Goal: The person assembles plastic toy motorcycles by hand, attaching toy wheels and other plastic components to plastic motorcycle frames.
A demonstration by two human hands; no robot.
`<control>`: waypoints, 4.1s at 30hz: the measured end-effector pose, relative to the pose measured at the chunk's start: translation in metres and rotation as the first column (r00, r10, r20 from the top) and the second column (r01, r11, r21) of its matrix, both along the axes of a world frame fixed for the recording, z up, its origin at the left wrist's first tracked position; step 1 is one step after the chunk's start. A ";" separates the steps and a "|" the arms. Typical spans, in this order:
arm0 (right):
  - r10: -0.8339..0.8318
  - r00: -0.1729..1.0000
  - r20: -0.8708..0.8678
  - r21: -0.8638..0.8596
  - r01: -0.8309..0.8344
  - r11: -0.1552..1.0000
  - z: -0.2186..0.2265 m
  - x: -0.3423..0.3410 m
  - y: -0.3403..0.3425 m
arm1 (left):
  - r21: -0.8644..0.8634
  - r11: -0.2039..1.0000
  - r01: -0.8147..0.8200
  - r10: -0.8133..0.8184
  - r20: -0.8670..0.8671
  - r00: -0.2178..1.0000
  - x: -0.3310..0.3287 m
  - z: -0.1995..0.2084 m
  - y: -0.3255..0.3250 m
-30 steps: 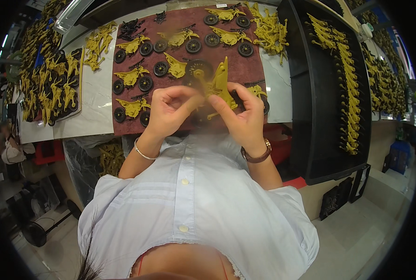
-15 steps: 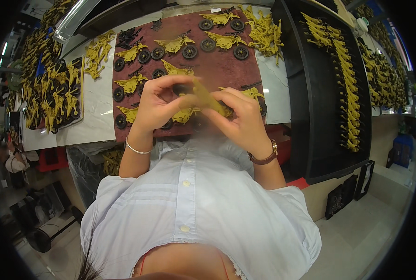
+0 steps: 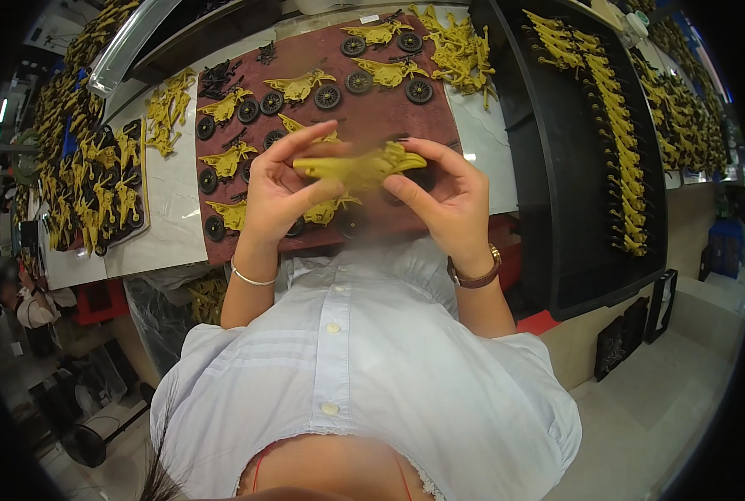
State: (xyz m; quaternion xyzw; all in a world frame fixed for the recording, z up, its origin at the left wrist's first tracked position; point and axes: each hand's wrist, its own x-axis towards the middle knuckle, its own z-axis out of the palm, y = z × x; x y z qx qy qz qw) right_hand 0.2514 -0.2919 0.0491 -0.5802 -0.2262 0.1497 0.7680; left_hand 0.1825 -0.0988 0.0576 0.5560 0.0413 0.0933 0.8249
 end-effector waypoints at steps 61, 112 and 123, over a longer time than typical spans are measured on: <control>-0.271 0.677 0.684 -0.428 0.674 0.602 -0.044 0.134 -0.007 | 0.880 0.449 0.153 -0.161 -0.089 0.983 0.150 -0.031 -0.014; -0.113 0.557 0.823 -0.249 0.532 0.809 0.015 0.036 0.019 | -0.429 0.889 0.163 -0.196 -0.033 0.980 0.039 -0.001 0.013; -0.248 0.608 0.754 -0.161 0.537 0.828 0.006 0.027 0.015 | 0.118 0.992 0.046 -0.041 -0.045 0.998 0.030 0.001 0.000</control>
